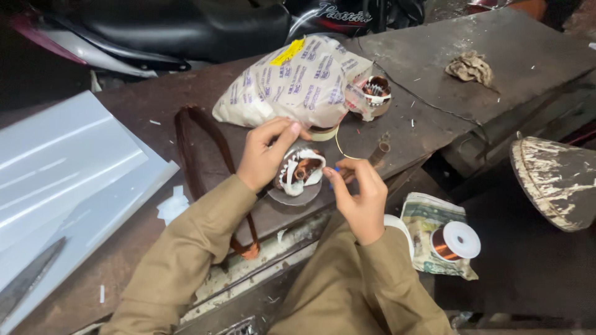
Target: The person winds copper wire around a cylindrical motor stator, using a blue-handled screwdriver to tuck and arrange the wire into slots. They repeatedly adjust the wire bundle and rotate the stator to continue winding.
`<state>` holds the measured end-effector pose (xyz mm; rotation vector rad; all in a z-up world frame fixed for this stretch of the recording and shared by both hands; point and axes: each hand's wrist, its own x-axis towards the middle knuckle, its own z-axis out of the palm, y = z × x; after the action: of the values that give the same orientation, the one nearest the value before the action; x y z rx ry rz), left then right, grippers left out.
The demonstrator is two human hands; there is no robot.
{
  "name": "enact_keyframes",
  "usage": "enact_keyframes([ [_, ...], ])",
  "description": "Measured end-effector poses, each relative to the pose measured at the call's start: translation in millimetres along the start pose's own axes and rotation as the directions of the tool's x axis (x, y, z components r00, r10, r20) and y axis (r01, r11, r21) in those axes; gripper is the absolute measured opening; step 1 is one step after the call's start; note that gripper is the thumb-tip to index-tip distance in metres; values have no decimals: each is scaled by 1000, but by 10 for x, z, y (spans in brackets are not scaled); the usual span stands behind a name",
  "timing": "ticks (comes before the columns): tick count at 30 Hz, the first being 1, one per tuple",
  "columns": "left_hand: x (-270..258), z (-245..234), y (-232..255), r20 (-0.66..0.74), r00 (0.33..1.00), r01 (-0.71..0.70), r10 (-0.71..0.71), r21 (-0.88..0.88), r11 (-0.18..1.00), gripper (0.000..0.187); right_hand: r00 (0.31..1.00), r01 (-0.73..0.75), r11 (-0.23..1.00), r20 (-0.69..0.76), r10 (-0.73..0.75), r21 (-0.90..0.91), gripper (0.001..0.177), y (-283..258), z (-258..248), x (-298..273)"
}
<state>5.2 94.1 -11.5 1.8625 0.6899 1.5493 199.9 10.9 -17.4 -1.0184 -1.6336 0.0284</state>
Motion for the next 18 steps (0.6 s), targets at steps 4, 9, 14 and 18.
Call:
enact_keyframes([
  [4, 35, 32, -70, -39, 998, 57, -58, -28, 998, 27, 952, 275, 950, 180, -247, -151, 24, -14, -91, -38],
  [9, -26, 36, -96, 41, 999, 36, -30, -130, 991, 23, 803, 561, 763, 433, -409, -321, 43, -16, -197, 55],
  [14, -14, 55, -148, 71, 995, 89, -77, -180, 980, 22, 705, 685, 648, 529, -473, -334, 39, 44, -244, 251],
  [18, -7, 44, -177, 64, 996, 70, -61, -149, 986, 24, 692, 671, 687, 568, -446, -279, 29, 86, -199, 295],
])
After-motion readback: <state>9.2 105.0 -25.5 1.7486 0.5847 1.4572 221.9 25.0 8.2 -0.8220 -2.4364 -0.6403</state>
